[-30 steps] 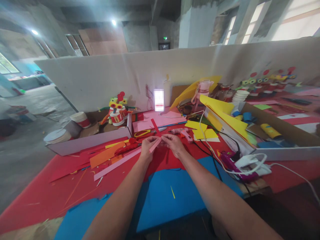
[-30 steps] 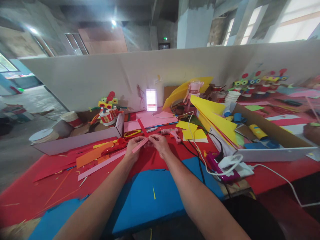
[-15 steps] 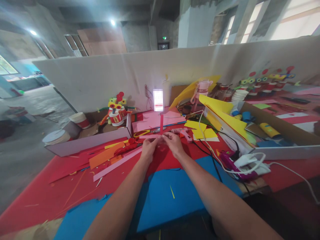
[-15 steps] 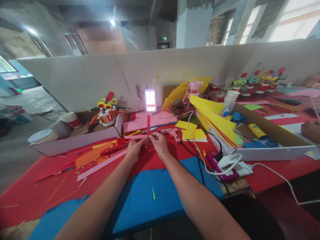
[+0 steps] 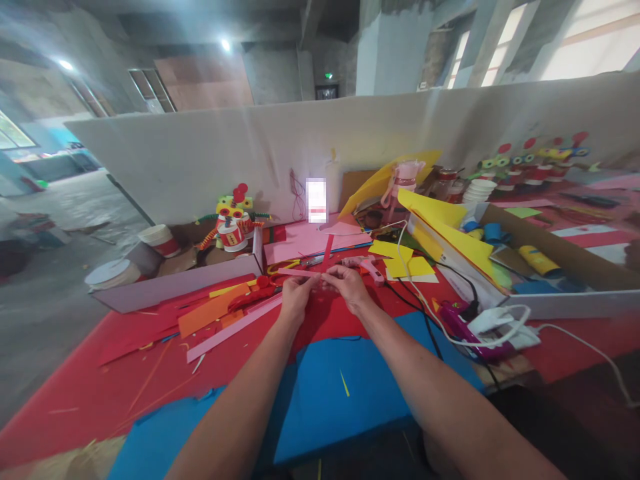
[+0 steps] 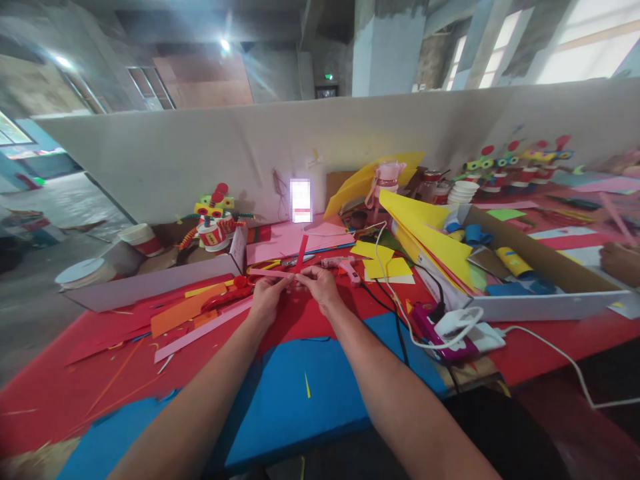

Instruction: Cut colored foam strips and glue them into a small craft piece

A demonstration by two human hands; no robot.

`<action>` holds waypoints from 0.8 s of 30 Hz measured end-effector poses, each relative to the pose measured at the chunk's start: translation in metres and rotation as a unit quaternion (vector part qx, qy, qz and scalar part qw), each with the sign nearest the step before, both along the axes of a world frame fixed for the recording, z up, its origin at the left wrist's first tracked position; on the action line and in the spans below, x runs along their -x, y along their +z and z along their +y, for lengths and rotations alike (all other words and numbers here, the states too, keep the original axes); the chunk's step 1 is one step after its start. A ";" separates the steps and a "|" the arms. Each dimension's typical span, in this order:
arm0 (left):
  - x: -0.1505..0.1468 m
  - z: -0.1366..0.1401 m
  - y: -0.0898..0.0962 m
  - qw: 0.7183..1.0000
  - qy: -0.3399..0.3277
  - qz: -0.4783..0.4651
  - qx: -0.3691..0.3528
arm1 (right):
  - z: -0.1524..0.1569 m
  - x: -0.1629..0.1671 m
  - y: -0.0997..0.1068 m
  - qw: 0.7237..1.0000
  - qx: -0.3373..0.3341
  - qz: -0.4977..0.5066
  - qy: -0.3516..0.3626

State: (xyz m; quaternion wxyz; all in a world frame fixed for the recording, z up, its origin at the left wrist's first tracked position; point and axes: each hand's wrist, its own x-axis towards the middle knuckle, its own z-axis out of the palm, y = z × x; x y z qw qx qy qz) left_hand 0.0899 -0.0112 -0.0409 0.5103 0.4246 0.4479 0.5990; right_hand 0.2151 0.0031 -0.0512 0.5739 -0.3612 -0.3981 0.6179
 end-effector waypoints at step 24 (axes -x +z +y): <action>0.003 0.009 -0.009 0.998 -0.053 -0.027 0.011 | -0.004 0.002 0.006 0.999 -0.010 0.022 0.021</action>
